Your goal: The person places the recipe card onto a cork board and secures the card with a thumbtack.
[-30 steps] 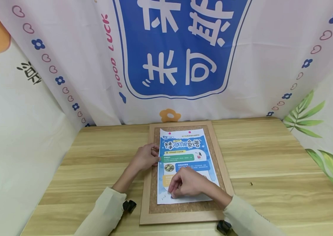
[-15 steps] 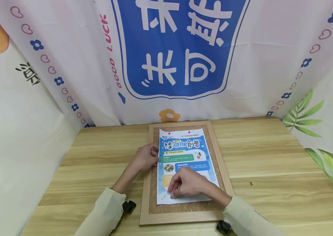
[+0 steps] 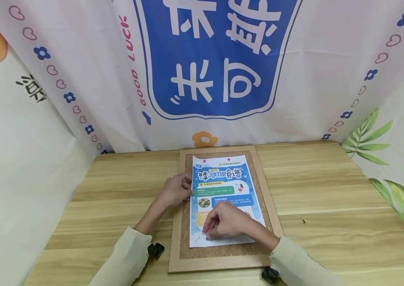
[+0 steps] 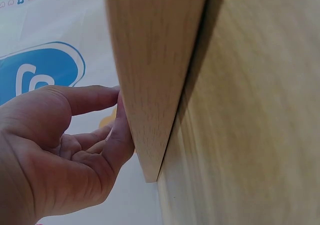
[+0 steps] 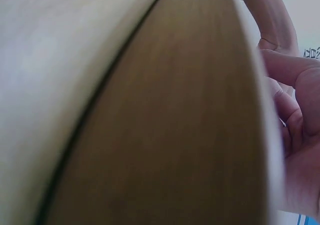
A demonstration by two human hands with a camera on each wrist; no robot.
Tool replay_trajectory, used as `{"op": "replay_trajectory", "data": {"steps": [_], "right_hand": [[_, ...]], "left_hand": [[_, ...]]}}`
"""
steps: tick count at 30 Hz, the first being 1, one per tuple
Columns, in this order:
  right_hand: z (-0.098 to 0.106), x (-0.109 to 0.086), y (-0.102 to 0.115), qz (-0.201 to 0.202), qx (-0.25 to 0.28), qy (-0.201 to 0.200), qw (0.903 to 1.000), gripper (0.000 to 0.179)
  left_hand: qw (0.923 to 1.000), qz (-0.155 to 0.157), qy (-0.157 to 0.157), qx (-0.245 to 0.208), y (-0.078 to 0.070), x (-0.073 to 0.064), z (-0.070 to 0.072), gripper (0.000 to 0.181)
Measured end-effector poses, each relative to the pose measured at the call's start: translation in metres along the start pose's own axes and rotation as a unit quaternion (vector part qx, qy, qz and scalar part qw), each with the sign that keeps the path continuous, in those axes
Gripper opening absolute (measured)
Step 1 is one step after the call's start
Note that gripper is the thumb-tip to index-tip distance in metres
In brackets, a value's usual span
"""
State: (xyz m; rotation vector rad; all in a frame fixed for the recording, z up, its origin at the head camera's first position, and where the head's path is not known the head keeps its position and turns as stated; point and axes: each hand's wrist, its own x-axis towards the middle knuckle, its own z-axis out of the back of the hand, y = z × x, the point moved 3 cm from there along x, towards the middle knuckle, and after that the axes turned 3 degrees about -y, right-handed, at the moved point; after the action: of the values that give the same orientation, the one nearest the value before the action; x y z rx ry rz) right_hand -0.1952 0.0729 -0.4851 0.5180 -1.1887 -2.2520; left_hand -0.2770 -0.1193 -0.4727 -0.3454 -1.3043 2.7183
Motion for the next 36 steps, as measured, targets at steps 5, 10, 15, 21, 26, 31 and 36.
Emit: {"op": "replay_trajectory", "data": {"steps": [5, 10, 15, 21, 26, 31, 36], "right_hand": [[-0.0001, 0.0007, 0.0017, -0.004, -0.005, 0.0, 1.0, 0.011], [-0.0001, 0.001, 0.0027, -0.013, -0.009, 0.0, 0.9999, 0.012], [-0.0009, 0.0023, 0.0042, -0.009, -0.021, -0.01, 0.9997, 0.013], [-0.0014, 0.0028, 0.0052, -0.012, -0.031, -0.021, 0.9993, 0.014], [-0.001, 0.0014, 0.0048, -0.014, -0.029, -0.019, 0.9993, 0.013], [-0.0009, 0.0003, 0.0046, -0.01, -0.02, -0.01, 0.9997, 0.012], [-0.0008, -0.0001, 0.0054, -0.012, -0.018, -0.005, 0.9997, 0.013]], "left_hand": [[1.0, 0.004, -0.002, 0.0, 0.0004, -0.001, 0.0006, 0.037], [1.0, 0.005, -0.002, -0.001, 0.0012, -0.0012, 0.001, 0.037], [1.0, 0.004, -0.004, -0.001, 0.0, -0.0009, 0.0017, 0.037], [1.0, 0.001, -0.002, 0.0, -0.0024, -0.001, 0.0022, 0.037], [1.0, 0.0, -0.003, 0.002, -0.0034, -0.0005, 0.0017, 0.038], [1.0, 0.002, -0.002, 0.003, -0.0033, -0.0005, 0.0009, 0.038], [1.0, 0.005, -0.001, 0.004, -0.0024, -0.001, 0.0006, 0.037]]}}
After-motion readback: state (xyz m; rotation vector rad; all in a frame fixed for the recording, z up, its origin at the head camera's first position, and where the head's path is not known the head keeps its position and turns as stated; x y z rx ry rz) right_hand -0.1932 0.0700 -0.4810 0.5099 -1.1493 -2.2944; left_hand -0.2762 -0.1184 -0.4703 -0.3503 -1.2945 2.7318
